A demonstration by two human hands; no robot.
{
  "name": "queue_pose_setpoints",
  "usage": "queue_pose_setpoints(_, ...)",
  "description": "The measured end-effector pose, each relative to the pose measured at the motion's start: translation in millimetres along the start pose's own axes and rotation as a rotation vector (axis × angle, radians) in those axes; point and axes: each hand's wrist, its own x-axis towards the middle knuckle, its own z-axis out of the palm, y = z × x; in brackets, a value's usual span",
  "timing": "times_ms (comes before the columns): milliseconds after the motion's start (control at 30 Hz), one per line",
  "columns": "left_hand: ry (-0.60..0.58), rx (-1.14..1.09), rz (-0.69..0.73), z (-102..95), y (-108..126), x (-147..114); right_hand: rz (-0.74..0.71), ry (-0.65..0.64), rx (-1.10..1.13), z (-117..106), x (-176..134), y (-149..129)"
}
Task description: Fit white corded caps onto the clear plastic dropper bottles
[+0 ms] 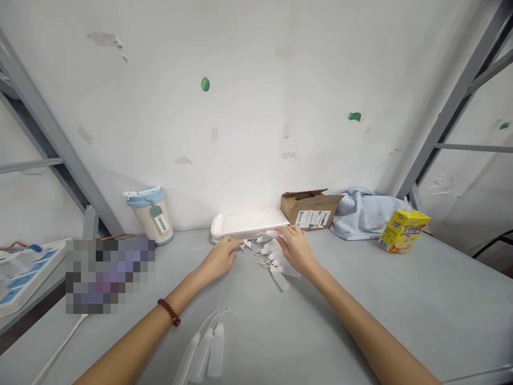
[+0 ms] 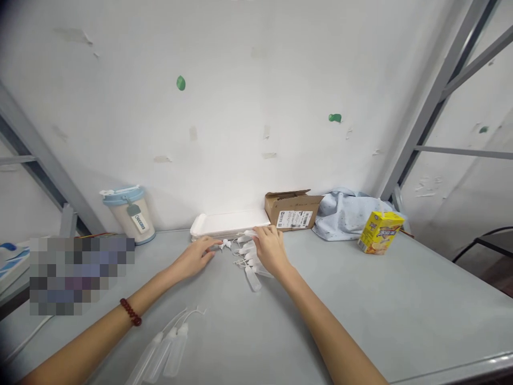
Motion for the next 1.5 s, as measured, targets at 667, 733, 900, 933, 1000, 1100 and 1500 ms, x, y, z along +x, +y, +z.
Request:
queue_pose_setpoints(667,0.051,0.062,-0.051,-20.3,-17.0,-37.0,-0.011,-0.013,-0.216,-9.4,-6.3,-30.4)
queue_pose_setpoints(733,0.039,0.079,0.056,-14.4,-15.0,-36.3,-0.062,-0.049,-0.165,-15.9,-9.3,-43.6)
queue_pose_setpoints(900,0.037,0.085,0.116,-7.4,-10.2,-41.7,-0.07,-0.552,0.244,-25.5,-34.7,-86.7)
queue_pose_setpoints(933,0.04,0.084,0.106,-8.1,-9.8,-44.2,-0.081,-0.622,0.292,-24.3,-42.6,-95.5)
queue_pose_setpoints(1000,0.039,0.082,0.087,-10.5,-8.8,-49.1,-0.086,-0.695,0.31,-19.4,-58.5,-111.7)
queue_pose_setpoints(1100,0.034,0.077,0.068,-12.4,-5.0,-53.9,-0.056,-0.704,0.23,-9.3,-74.4,-128.6)
queue_pose_setpoints(1500,0.11,-0.319,-0.148,-17.1,22.5,-55.7,0.014,-0.665,-0.019,-0.8,-67.7,-118.7)
